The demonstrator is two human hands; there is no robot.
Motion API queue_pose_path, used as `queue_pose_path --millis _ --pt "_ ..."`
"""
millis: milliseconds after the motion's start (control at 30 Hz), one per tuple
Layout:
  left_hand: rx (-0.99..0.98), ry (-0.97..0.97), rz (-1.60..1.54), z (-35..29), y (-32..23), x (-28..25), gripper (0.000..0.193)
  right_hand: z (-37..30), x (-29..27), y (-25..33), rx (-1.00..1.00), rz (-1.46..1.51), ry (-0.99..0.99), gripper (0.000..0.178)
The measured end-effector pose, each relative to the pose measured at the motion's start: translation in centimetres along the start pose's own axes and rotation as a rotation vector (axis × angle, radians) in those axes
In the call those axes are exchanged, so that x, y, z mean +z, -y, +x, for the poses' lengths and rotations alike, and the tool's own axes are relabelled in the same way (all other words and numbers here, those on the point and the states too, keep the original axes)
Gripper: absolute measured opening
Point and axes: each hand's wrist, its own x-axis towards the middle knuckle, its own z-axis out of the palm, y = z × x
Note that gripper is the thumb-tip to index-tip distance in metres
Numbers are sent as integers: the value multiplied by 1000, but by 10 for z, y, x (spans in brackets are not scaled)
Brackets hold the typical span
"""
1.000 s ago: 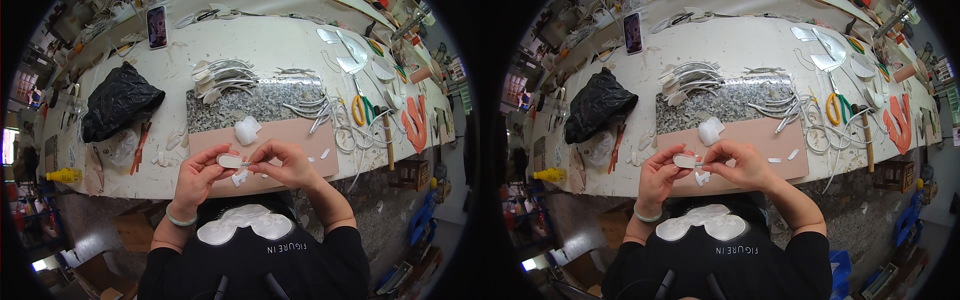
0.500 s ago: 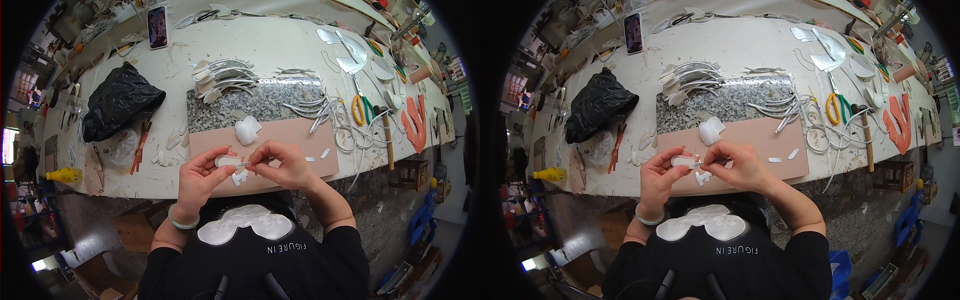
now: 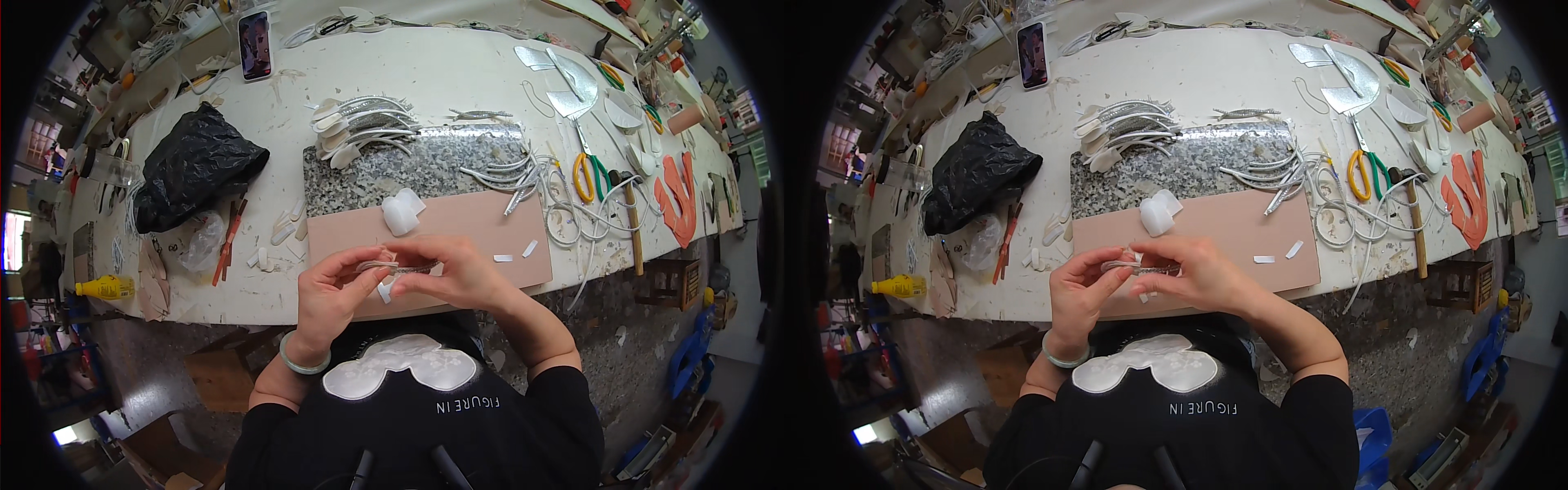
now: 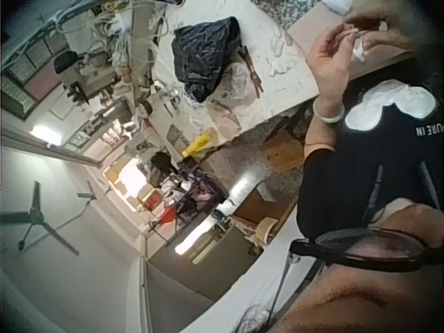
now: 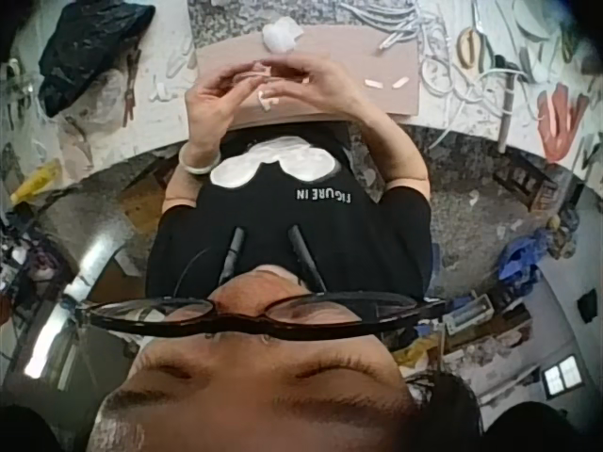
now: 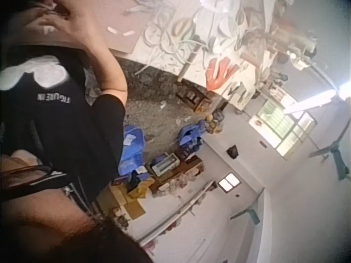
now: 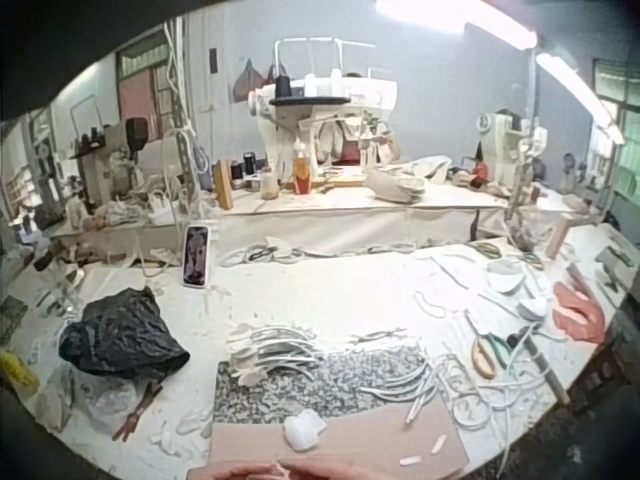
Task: The person sits at a cluttered workbench and repeatedly picks up small white foam pieces and silver wire-like components. They insert the wire into the foam pieces by hand, creating small assembled units. The person places the finished units on the table and continues the repetitive assembly process throughout the clip.
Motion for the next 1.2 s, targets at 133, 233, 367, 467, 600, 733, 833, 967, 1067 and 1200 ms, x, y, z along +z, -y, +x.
queue_pose_path --millis 133,233,367,467,600,733,833,967,1067,1200 --pt "-65 -7 2 -1 -9 0 24 4 6 -6 -30 -19 -38 30" --pt "122 3 198 2 -3 -6 21 9 4 6 82 20 28 25" --pt "142 -51 262 1 -2 -9 19 17 9 6 -2 -90 68 18" --pt "187 -109 251 2 3 -13 23 30 13 10 -136 -154 41 13" --pt "285 -209 118 13 -2 -26 43 72 2 5 -291 -283 24 10" --pt "327 -328 156 17 -9 -58 52 152 -37 -11 -358 -559 -198 12" --pt "233 -394 170 8 0 -73 43 195 -44 -24 -297 -572 -216 15" --pt "137 -423 207 -5 14 -83 38 213 -41 -37 -181 -753 -106 21" --pt "115 -447 231 -7 15 -87 36 207 -35 -47 -162 -813 -123 25" --pt "124 -451 251 0 15 -87 34 201 -31 -52 -237 -894 -215 33"
